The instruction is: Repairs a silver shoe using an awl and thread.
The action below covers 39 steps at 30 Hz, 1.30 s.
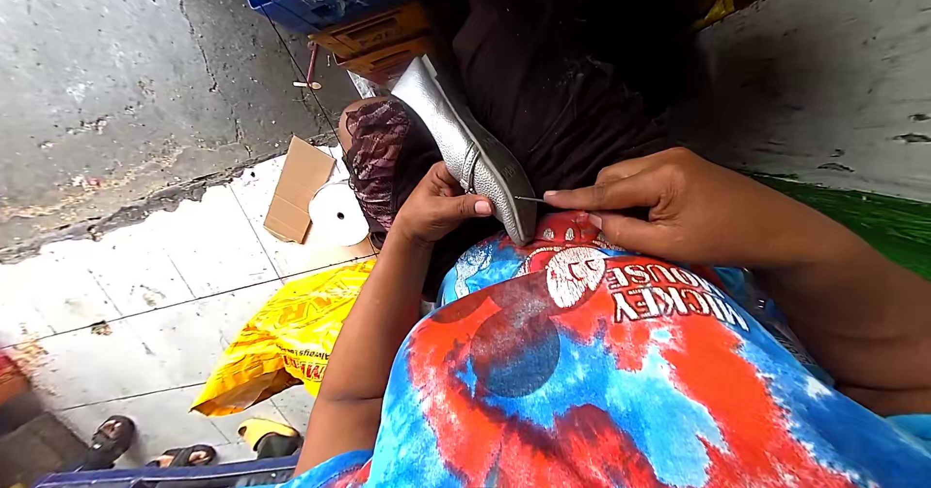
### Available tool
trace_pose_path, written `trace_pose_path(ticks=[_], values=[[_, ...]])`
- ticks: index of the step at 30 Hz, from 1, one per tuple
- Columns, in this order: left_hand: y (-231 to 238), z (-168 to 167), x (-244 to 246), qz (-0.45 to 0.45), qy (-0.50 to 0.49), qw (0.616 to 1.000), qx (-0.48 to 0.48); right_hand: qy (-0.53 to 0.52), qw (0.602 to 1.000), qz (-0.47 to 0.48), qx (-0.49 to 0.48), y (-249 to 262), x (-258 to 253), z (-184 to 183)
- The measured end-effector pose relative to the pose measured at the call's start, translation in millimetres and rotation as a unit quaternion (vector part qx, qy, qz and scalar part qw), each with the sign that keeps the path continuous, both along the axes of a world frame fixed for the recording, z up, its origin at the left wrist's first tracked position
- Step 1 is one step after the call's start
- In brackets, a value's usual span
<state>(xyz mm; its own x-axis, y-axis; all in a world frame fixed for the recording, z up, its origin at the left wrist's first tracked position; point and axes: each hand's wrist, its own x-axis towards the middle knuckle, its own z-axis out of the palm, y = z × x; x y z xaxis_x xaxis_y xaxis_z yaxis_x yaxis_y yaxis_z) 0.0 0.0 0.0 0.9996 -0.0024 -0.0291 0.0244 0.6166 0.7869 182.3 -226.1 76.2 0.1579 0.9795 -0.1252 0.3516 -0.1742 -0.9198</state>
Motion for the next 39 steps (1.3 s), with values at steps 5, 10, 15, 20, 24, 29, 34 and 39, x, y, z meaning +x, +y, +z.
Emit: trace_pose_path(ticks=[5, 10, 15, 20, 24, 29, 34, 39], values=[[0, 1, 7, -0.024, 0.051, 0.998, 0.041, -0.099, 0.991, 0.027, -0.088, 3, 6, 15], [-3, -4, 26, -0.065, 0.078, 0.994, 0.036, -0.146, 0.978, 0.040, -0.145, 9, 8, 25], [0, -4, 31, -0.070, 0.087, 0.993, 0.042, -0.144, 0.969, 0.048, -0.193, 25, 5, 31], [3, -7, 32, -0.063, 0.090, 0.993, 0.048, -0.140, 0.966, 0.045, -0.212, 34, 3, 27], [4, -8, 34, -0.060, 0.093, 0.991, 0.069, -0.116, 0.969, 0.041, -0.212, 41, 1, 21], [2, -8, 33, -0.067, 0.088, 0.991, 0.073, -0.104, 0.973, 0.042, -0.200, 47, -3, 13], [4, 6, 35, -0.083, 0.110, 0.984, 0.114, -0.073, 0.985, 0.024, -0.153, 34, 12, 8], [-3, 14, 12, 0.038, 0.095, 0.932, 0.347, 0.016, 0.979, -0.030, -0.200, 16, 33, 14]])
